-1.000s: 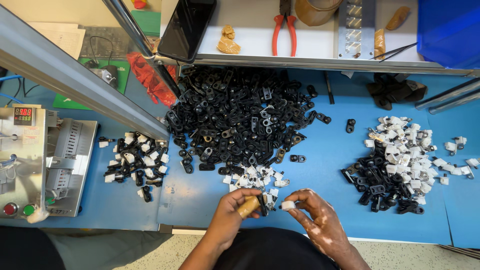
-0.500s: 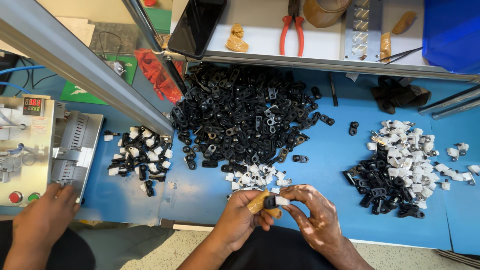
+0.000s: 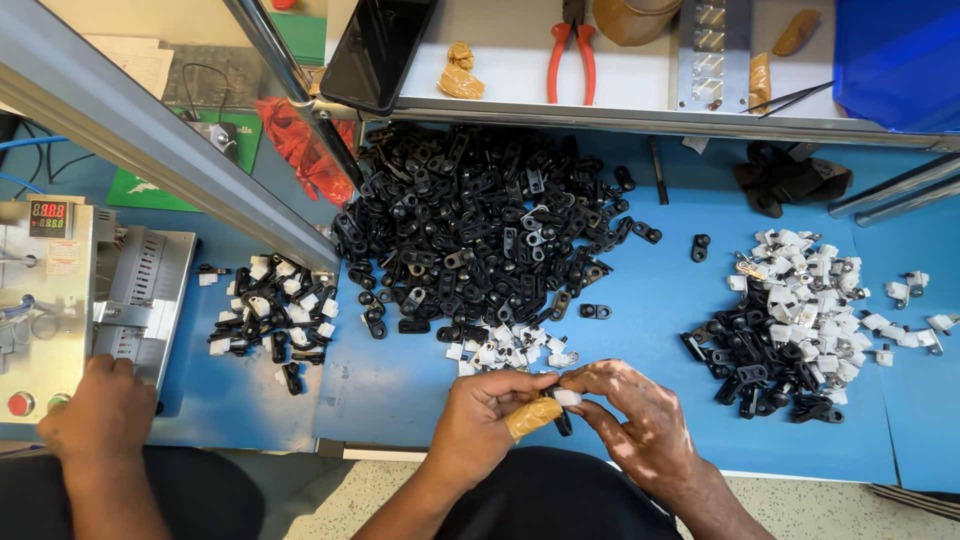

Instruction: The person repeatedly picks up small black and white plastic connector parts from a blue workbench, joins them together by hand, and places the assembled units into a growing pile. The process is continuous and repetitive throughout the clip.

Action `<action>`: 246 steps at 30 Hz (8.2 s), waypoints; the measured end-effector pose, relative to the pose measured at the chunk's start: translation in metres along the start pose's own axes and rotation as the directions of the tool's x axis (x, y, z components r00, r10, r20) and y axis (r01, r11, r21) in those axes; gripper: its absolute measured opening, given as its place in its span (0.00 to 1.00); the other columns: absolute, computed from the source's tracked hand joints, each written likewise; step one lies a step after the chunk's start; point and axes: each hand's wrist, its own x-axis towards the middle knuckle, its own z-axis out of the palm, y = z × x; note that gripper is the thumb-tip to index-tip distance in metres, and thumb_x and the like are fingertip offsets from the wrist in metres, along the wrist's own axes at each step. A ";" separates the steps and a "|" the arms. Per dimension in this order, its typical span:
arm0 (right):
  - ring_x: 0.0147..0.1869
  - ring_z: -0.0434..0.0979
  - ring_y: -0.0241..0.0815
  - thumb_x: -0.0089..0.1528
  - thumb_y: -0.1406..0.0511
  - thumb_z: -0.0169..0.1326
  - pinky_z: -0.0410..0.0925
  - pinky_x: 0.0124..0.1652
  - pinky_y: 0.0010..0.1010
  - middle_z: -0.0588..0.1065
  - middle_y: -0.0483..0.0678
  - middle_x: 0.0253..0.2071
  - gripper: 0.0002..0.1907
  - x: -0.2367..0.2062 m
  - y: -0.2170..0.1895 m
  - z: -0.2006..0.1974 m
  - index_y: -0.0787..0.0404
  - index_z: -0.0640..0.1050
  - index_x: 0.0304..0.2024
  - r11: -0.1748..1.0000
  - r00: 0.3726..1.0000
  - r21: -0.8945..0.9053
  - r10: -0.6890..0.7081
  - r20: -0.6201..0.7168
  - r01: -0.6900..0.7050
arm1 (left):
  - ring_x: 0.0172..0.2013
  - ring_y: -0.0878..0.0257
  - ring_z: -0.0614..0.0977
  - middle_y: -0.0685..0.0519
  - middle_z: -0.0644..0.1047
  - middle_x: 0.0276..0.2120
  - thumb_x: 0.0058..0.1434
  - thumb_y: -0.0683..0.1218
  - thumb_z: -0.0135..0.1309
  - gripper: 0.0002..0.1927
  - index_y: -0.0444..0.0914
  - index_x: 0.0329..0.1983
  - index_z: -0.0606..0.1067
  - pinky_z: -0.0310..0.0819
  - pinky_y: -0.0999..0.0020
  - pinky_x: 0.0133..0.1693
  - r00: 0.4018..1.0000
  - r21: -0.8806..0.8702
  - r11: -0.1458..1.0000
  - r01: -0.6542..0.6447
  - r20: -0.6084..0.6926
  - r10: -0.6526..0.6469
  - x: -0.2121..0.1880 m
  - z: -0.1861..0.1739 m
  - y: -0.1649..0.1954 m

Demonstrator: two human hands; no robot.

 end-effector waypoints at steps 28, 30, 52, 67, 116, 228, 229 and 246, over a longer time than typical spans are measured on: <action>0.43 0.71 0.45 0.48 0.75 0.50 0.69 0.40 0.31 0.68 0.57 0.41 0.13 -0.010 0.017 0.041 0.65 0.63 0.34 0.851 0.988 0.526 0.076 -0.135 0.006 | 0.27 0.68 0.74 0.51 0.71 0.25 0.49 0.35 0.45 0.08 0.32 0.33 0.64 0.68 0.77 0.30 0.972 0.210 0.954 -0.213 -0.057 0.230 -0.002 -0.002 0.014; 0.39 0.72 0.43 0.49 0.75 0.50 0.72 0.35 0.30 0.68 0.57 0.41 0.13 -0.013 0.016 0.039 0.66 0.63 0.35 0.759 0.981 0.651 0.109 -0.159 0.022 | 0.29 0.69 0.74 0.52 0.72 0.27 0.50 0.35 0.43 0.08 0.32 0.35 0.64 0.69 0.78 0.33 0.954 0.293 0.913 -0.283 -0.012 0.300 -0.004 -0.001 0.019; 0.42 0.68 0.39 0.46 0.71 0.53 0.66 0.39 0.29 0.67 0.52 0.40 0.11 0.007 0.002 0.033 0.66 0.71 0.31 0.896 0.963 0.444 0.143 -0.228 -0.028 | 0.33 0.67 0.73 0.51 0.70 0.31 0.47 0.37 0.47 0.14 0.33 0.38 0.62 0.68 0.75 0.35 0.961 -0.106 0.957 -0.269 -0.093 0.259 0.002 -0.009 0.003; 0.39 0.64 0.39 0.39 0.64 0.63 0.64 0.32 0.24 0.60 0.49 0.37 0.20 -0.013 0.023 0.052 0.60 0.65 0.26 0.932 0.936 0.229 -0.212 -0.281 0.280 | 0.27 0.67 0.73 0.48 0.72 0.27 0.49 0.35 0.46 0.11 0.30 0.37 0.65 0.69 0.77 0.25 0.992 0.037 0.992 0.120 -0.048 -0.118 -0.002 -0.008 0.012; 0.40 0.70 0.41 0.51 0.64 0.47 0.66 0.40 0.31 0.69 0.48 0.37 0.11 0.010 0.091 0.097 0.57 0.68 0.36 0.696 0.684 -0.226 0.716 0.143 -0.681 | 0.34 0.61 0.72 0.51 0.69 0.35 0.42 0.33 0.45 0.14 0.36 0.34 0.68 0.67 0.72 0.32 0.828 0.737 0.673 0.060 -0.414 0.379 0.016 -0.134 -0.025; 0.50 0.64 0.43 0.47 0.74 0.51 0.64 0.45 0.30 0.66 0.55 0.43 0.12 0.024 0.010 0.128 0.69 0.70 0.35 0.868 0.985 0.497 0.078 -0.152 0.008 | 0.35 0.67 0.71 0.50 0.69 0.34 0.52 0.34 0.45 0.13 0.31 0.42 0.62 0.66 0.75 0.38 0.938 -0.117 0.935 -0.336 -0.134 0.320 -0.010 -0.098 -0.013; 0.48 0.66 0.42 0.46 0.71 0.53 0.65 0.44 0.30 0.67 0.54 0.43 0.12 0.023 0.008 0.127 0.67 0.70 0.33 0.916 0.990 0.400 0.028 -0.140 0.030 | 0.33 0.67 0.71 0.50 0.69 0.33 0.51 0.34 0.45 0.13 0.30 0.41 0.63 0.67 0.75 0.35 0.952 -0.120 0.949 -0.290 -0.139 0.273 -0.008 -0.098 -0.013; 0.41 0.62 0.38 0.41 0.67 0.59 0.60 0.42 0.27 0.61 0.48 0.35 0.20 0.012 0.020 0.140 0.60 0.64 0.30 0.923 0.946 0.292 -0.168 -0.278 0.250 | 0.30 0.70 0.75 0.52 0.73 0.27 0.52 0.37 0.40 0.09 0.33 0.37 0.66 0.69 0.79 0.33 0.966 0.350 0.911 -0.220 -0.051 0.253 -0.012 -0.094 -0.004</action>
